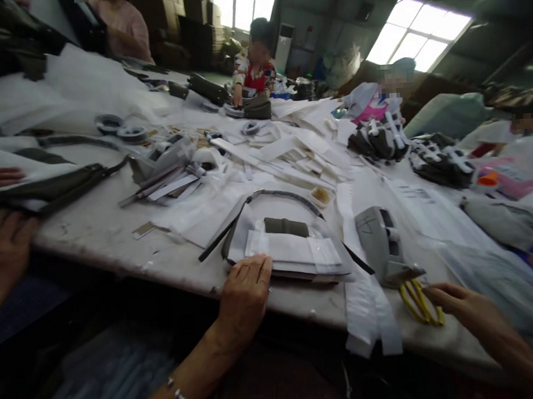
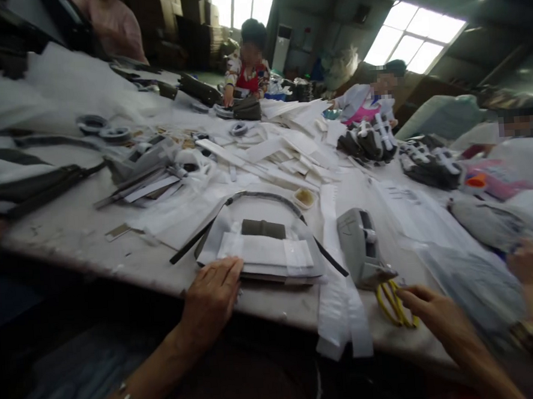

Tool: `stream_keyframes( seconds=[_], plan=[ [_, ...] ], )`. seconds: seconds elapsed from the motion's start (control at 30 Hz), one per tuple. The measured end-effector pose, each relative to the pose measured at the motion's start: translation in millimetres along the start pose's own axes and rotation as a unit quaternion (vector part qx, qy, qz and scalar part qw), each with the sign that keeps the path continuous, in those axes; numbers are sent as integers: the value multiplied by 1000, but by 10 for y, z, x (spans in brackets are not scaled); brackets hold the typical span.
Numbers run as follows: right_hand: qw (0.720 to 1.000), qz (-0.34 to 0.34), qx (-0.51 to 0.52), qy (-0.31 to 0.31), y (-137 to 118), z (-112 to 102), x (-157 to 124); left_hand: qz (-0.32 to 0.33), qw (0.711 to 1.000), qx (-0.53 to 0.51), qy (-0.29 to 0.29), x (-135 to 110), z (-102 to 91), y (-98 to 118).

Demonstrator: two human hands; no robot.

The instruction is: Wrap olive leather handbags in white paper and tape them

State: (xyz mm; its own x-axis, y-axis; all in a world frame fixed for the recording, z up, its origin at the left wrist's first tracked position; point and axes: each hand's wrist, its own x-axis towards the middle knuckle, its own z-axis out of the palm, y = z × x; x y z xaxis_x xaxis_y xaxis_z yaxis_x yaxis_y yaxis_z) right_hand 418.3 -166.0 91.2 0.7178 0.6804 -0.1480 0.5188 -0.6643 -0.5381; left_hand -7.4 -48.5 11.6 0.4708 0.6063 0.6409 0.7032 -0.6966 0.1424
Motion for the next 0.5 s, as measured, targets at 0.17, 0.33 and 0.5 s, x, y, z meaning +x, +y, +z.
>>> stream_keyframes(
  seconds=[0.17,0.33,0.5],
  plan=[
    [946,-235,-42,-219,-1349,255,-332,-19,1000,-4,-22,-14,-4,15],
    [801,-444,-147,-374,-2780,970,-629,-20,999,-1,-33,-13,-38,24],
    [675,-523,-323,-408,-3340,1624,-539,-32,999,7,-21,-28,-17,23]
  ],
)
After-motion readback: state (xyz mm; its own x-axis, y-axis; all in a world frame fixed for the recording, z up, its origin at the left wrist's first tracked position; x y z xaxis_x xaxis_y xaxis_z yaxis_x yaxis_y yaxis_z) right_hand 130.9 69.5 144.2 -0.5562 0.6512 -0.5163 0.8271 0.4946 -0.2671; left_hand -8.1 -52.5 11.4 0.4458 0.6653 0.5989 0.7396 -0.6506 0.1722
